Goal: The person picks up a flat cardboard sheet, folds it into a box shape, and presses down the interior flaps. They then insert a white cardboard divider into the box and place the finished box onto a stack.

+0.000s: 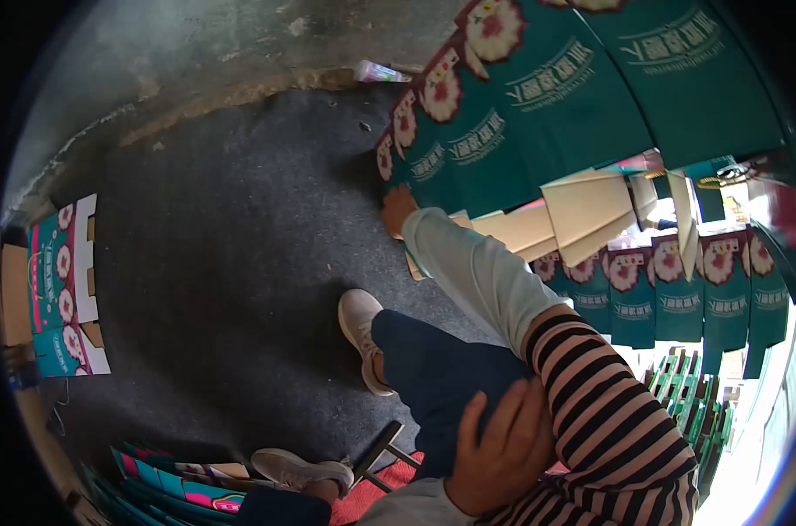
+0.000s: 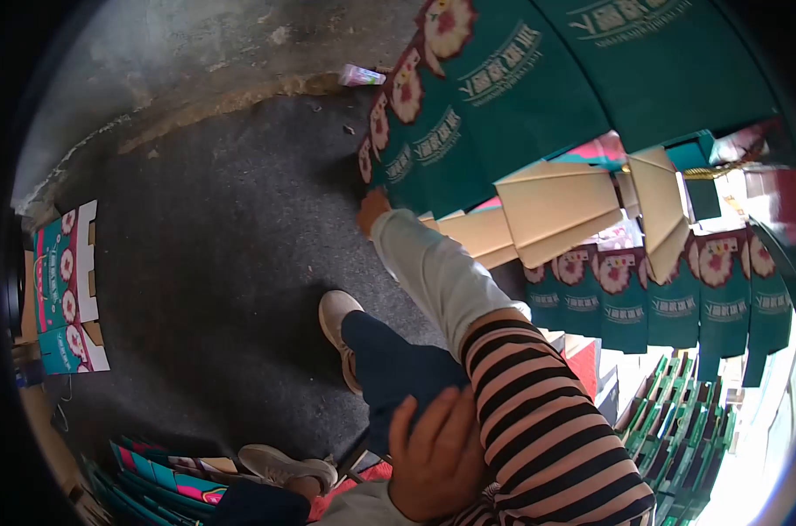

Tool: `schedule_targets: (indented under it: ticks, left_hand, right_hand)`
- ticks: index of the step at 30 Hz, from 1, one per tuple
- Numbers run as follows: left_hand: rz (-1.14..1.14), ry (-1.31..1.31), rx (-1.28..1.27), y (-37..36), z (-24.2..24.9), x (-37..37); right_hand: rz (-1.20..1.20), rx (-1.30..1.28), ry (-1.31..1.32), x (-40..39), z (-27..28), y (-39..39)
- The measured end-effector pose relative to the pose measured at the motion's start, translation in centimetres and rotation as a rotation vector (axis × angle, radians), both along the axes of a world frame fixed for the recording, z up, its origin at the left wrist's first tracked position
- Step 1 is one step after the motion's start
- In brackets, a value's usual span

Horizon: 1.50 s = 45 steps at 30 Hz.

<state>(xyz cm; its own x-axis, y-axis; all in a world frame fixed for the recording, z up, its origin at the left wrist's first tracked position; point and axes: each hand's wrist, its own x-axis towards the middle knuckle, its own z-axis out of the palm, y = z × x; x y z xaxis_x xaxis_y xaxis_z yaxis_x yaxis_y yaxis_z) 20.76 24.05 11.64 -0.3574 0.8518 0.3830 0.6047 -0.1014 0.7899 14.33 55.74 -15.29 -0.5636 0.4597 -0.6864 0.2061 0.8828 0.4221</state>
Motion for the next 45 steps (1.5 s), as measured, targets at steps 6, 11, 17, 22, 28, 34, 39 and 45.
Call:
schedule_targets:
  ticks: [6,11,17,22,28,34,39,45]
  left_hand:
    - [-0.072,-0.125,0.066,0.4,-1.1,0.4]
    - [-0.133,-0.158,0.03,0.5,-0.8,0.1]
    - [-0.148,-0.202,0.023,0.9,-1.6,-0.2]
    - [-0.122,-0.19,0.042,1.7,-2.3,0.2]
    - [-0.174,-0.197,0.024,3.1,-2.7,0.8]
    - [-0.175,-0.226,0.004,4.2,-2.5,2.4]
    - [-0.217,-0.244,-0.018,6.5,-3.7,2.1]
    - [-0.271,-0.271,-0.009,8.0,-4.6,1.9]
  right_hand:
    - [0.351,0.306,0.221,3.1,-4.0,2.2]
    - [0.294,0.275,0.198,3.0,-4.2,2.6]
    - [0.274,0.279,0.25,3.8,-4.8,3.9]
    - [0.267,0.266,0.29,5.2,-4.7,5.3]
    - [0.254,0.252,0.44,8.5,-5.7,8.8]
    - [0.163,0.212,0.376,12.0,-3.8,11.9]
    - [0.145,0.223,0.421,15.4,-4.3,16.9]
    - [0.049,0.278,0.39,19.4,-5.6,21.0]
